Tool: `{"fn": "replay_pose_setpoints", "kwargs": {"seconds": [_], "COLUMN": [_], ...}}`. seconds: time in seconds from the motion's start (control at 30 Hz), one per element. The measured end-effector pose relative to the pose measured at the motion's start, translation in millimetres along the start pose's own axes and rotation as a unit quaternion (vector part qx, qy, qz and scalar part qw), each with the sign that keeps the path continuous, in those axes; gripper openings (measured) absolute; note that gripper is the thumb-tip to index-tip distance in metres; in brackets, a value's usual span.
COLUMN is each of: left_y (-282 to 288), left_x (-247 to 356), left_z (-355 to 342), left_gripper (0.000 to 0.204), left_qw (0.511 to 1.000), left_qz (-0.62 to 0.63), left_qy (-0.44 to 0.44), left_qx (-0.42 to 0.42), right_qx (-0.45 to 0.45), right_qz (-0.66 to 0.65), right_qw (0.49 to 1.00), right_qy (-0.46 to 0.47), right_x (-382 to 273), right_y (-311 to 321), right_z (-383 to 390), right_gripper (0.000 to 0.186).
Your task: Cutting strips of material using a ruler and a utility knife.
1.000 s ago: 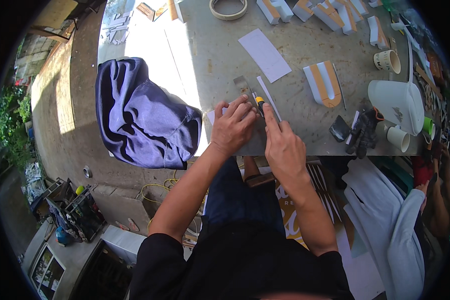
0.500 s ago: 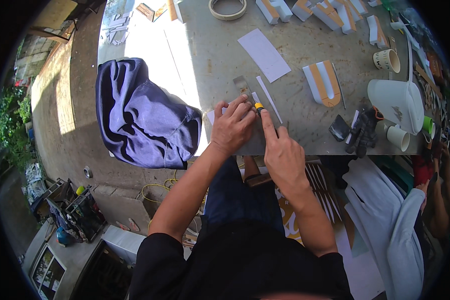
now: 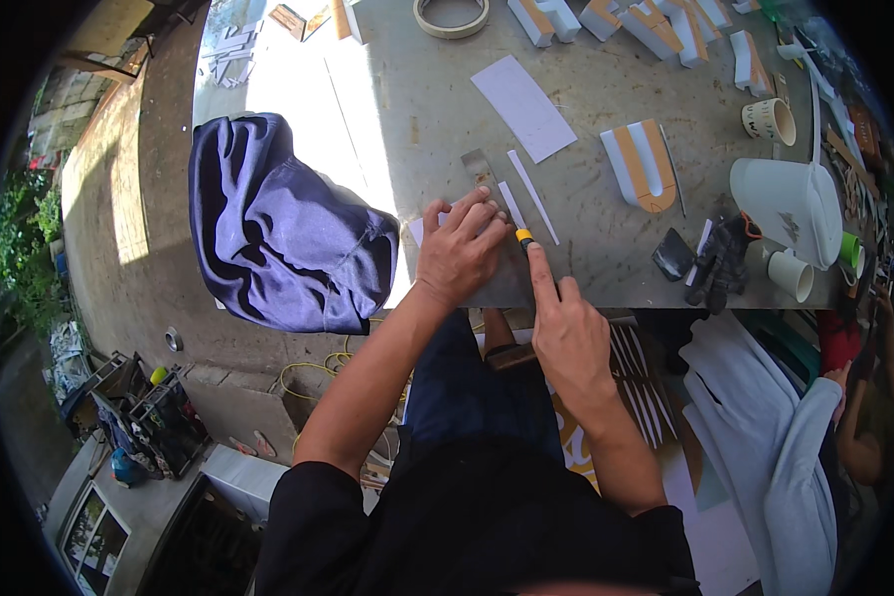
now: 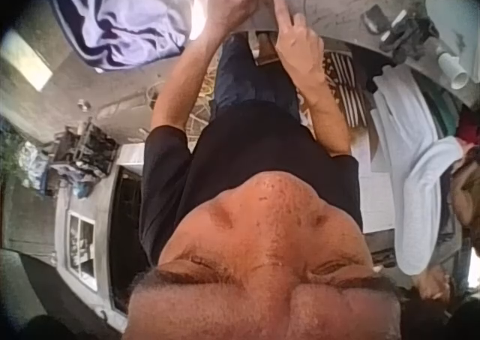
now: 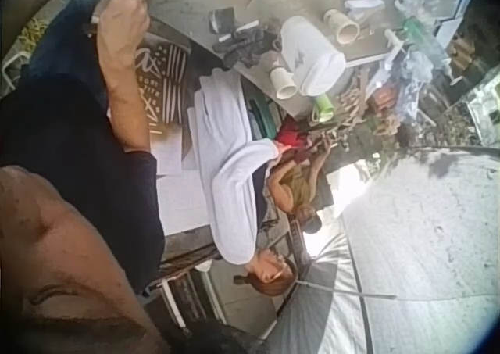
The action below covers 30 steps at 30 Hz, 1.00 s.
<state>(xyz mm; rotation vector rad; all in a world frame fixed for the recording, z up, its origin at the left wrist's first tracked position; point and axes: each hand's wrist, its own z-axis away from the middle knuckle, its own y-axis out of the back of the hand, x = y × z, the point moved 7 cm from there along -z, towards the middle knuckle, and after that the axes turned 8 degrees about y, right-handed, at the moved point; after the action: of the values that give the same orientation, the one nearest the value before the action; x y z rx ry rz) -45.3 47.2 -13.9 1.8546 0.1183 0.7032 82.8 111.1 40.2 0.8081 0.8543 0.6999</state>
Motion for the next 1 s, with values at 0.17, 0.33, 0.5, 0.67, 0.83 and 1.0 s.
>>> {"fn": "replay_pose_setpoints", "kwargs": {"seconds": [0.17, 0.33, 0.5, 0.67, 0.83, 1.0], "left_y": [0, 1, 1, 2, 3, -1], "left_x": [0, 1, 2, 1, -1, 3], "left_z": [-1, -1, -2, 0, 1, -1], "left_gripper": [0.014, 0.012, 0.011, 0.011, 0.011, 0.013], "left_qw": [1.000, 1.000, 1.000, 1.000, 1.000, 1.000], "left_qz": [-0.005, 0.004, 0.006, 0.003, 0.003, 0.005], "left_qy": [0.003, 0.011, 0.011, 0.006, 0.011, 0.005], "left_qx": [-0.001, 0.006, 0.006, 0.002, 0.014, 0.013], "right_qx": [-0.001, 0.018, 0.026, -0.002, 0.094, 0.100], "right_qz": [0.002, -0.017, -0.017, -0.005, -0.075, -0.049], "right_qw": [1.000, 1.000, 1.000, 1.000, 0.992, 0.993], "right_qy": [0.005, -0.010, -0.006, -0.013, 0.027, 0.026], "right_x": [3, 7, 9, 11, 8, 12], "right_y": [-3, -7, -7, -6, 23, 26], "right_z": [11, 18, 25, 45, 32, -22], "right_gripper": [0.069, 0.073, 0.073, 0.070, 0.075, 0.069]}}
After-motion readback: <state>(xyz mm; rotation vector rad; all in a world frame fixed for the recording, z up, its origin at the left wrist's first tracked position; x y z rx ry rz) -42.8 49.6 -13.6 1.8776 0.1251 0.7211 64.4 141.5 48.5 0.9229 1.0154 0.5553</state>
